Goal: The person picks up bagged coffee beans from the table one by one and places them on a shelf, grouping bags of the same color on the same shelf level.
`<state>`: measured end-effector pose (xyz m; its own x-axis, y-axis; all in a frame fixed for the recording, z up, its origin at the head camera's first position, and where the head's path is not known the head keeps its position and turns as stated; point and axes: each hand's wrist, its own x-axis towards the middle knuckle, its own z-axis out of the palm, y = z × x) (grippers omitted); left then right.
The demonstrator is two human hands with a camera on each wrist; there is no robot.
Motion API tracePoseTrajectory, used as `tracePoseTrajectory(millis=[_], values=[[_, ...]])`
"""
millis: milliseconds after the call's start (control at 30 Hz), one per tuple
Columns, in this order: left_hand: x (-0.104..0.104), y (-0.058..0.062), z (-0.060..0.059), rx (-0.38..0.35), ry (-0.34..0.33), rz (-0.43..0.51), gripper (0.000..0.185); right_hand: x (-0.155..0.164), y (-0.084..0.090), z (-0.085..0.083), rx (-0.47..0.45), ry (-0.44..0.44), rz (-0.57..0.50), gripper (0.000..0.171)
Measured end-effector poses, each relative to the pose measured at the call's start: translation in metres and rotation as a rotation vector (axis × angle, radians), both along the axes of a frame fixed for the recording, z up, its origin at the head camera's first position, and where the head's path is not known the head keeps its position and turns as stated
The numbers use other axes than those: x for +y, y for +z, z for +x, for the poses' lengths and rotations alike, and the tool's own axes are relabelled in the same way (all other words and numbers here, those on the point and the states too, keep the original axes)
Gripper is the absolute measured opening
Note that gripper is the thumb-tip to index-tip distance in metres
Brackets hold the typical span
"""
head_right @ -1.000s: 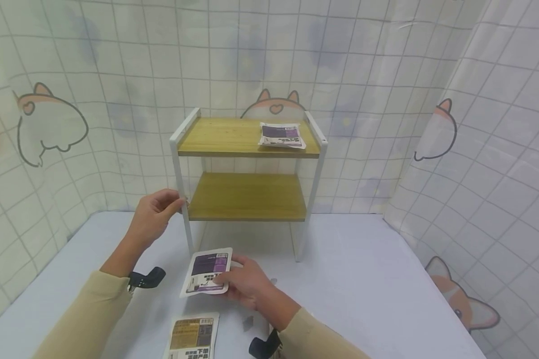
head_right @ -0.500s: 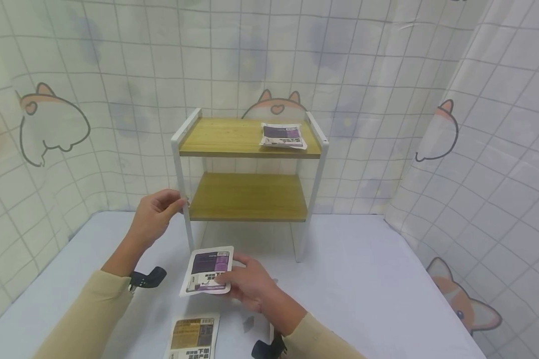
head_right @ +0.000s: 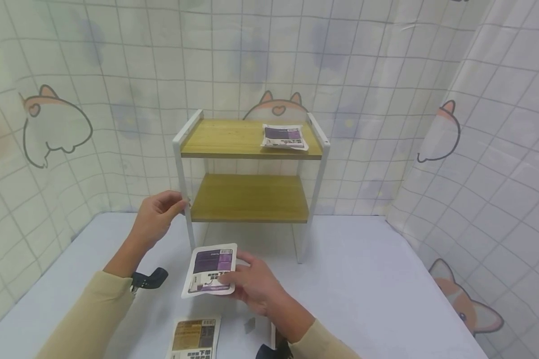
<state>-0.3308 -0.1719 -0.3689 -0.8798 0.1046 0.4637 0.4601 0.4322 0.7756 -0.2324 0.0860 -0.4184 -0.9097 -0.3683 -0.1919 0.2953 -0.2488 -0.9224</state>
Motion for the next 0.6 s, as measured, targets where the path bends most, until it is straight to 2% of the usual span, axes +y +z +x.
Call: tracePoseTrajectory(millis=[600], values=[[0.000,0.002,0.002,-0.010,0.002,-0.001,0.029,0.011,0.022,0.007,0.037,0.005,-0.073,0.075]])
